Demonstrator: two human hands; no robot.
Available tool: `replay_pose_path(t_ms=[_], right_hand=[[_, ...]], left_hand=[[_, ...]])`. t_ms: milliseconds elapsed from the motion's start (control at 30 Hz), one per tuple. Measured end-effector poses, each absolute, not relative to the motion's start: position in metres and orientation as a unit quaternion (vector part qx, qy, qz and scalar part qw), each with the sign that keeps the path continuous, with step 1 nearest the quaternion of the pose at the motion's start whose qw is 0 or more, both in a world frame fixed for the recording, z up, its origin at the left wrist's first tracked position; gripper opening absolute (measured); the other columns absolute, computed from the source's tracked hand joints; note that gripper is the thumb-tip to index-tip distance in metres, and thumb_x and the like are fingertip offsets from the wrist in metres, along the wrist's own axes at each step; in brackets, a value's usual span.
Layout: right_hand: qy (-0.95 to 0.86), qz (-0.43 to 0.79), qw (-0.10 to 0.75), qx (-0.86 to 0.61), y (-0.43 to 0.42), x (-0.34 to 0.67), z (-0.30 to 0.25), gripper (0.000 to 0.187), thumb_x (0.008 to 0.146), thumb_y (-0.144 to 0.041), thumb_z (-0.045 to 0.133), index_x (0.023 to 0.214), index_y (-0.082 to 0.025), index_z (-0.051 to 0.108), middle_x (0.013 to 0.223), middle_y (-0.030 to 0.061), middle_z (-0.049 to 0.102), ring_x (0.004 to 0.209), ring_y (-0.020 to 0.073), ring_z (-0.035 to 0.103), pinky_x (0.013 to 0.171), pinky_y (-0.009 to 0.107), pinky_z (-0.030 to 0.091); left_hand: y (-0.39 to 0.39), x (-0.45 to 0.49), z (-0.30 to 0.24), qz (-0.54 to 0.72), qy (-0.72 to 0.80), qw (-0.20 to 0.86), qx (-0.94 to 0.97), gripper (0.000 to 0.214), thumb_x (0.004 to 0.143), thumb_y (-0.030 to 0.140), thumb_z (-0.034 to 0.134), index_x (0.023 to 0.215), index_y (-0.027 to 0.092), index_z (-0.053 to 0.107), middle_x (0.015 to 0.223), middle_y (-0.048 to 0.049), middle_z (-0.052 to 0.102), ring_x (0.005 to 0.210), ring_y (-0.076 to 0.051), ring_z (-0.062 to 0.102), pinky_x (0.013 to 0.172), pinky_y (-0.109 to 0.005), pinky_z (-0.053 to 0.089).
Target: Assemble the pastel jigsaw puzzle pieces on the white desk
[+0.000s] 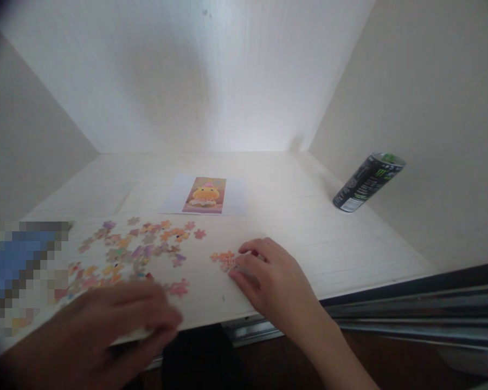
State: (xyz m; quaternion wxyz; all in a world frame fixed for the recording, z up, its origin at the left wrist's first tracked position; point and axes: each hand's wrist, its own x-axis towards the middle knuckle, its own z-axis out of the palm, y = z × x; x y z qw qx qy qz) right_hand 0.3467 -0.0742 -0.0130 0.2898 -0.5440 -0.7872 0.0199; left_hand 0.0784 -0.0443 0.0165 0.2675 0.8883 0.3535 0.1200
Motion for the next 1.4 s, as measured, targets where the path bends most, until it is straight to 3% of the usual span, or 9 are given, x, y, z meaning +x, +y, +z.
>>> replay_pose_path(t_ms=[133,233,433,700,967,1167,1400], right_hand=[[-0.768,-0.024,0.278,-0.577,-0.079,0.337,-0.01,0.01,0.09,-0.024,0.062,0.089,-0.021,0.071,0.095,0.0075,0.068,0.086,0.0206,0.06,0.077,0.038,0.051],[-0.734,-0.029,0.289,-0.614,-0.084,0.327,-0.011,0.011,0.089,-0.022,0.062,0.088,-0.021,0.072,0.09,0.0067,0.068,0.083,0.0208,0.059,0.075,0.038,0.049],[-0.697,-0.029,0.314,-0.644,-0.084,0.319,-0.015,0.012,0.088,-0.022,0.063,0.085,-0.021,0.074,0.088,0.0066,0.069,0.082,0.0209,0.058,0.075,0.038,0.048],[-0.752,-0.023,0.276,-0.598,-0.092,0.32,-0.012,0.019,0.091,-0.02,0.058,0.106,-0.022,0.07,0.104,0.0072,0.069,0.091,0.022,0.056,0.078,0.039,0.047],[-0.776,-0.033,0.219,-0.591,-0.105,0.317,-0.011,0.033,0.092,-0.024,0.057,0.125,-0.024,0.061,0.124,0.005,0.064,0.106,0.0273,0.051,0.088,0.047,0.042],[-0.781,-0.021,0.191,-0.595,-0.106,0.317,-0.008,0.034,0.092,-0.023,0.055,0.126,-0.022,0.06,0.127,0.0039,0.064,0.106,0.0268,0.05,0.088,0.047,0.041],[-0.749,-0.036,0.212,-0.626,-0.11,0.304,-0.01,0.034,0.092,-0.023,0.055,0.125,-0.022,0.06,0.129,0.0054,0.062,0.109,0.0274,0.05,0.092,0.046,0.039]], left_hand=[[0.009,0.13,0.043,0.101,0.272,0.198,0.936,0.02,0.091,0.025,0.055,0.107,0.026,0.068,0.112,-0.0035,0.067,0.106,-0.021,0.06,0.097,-0.035,0.045],[0.025,0.149,0.039,0.092,0.217,0.192,0.953,0.023,0.092,0.022,0.054,0.112,0.023,0.065,0.119,-0.0047,0.065,0.113,-0.021,0.056,0.103,-0.038,0.041],[0.027,0.151,0.023,0.09,0.214,0.246,0.941,0.021,0.096,0.023,0.048,0.102,0.023,0.068,0.106,-0.0026,0.07,0.097,-0.017,0.061,0.09,-0.032,0.044],[0.03,0.15,0.021,0.128,0.241,0.288,0.918,0.015,0.09,0.023,0.057,0.096,0.022,0.071,0.092,-0.0001,0.072,0.083,-0.014,0.063,0.074,-0.025,0.045],[0.031,0.15,0.017,0.133,0.256,0.323,0.901,0.011,0.088,0.025,0.062,0.093,0.023,0.072,0.082,0.003,0.073,0.072,-0.012,0.065,0.073,-0.024,0.044],[0.033,0.148,0.018,0.117,0.26,0.309,0.907,0.014,0.091,0.03,0.06,0.098,0.025,0.072,0.091,0.0029,0.074,0.079,-0.014,0.066,0.089,-0.03,0.042],[0.034,0.142,0.022,0.095,0.244,0.34,0.903,0.021,0.087,0.022,0.061,0.106,0.024,0.071,0.094,0.0015,0.073,0.082,-0.013,0.065,0.078,-0.024,0.046]])
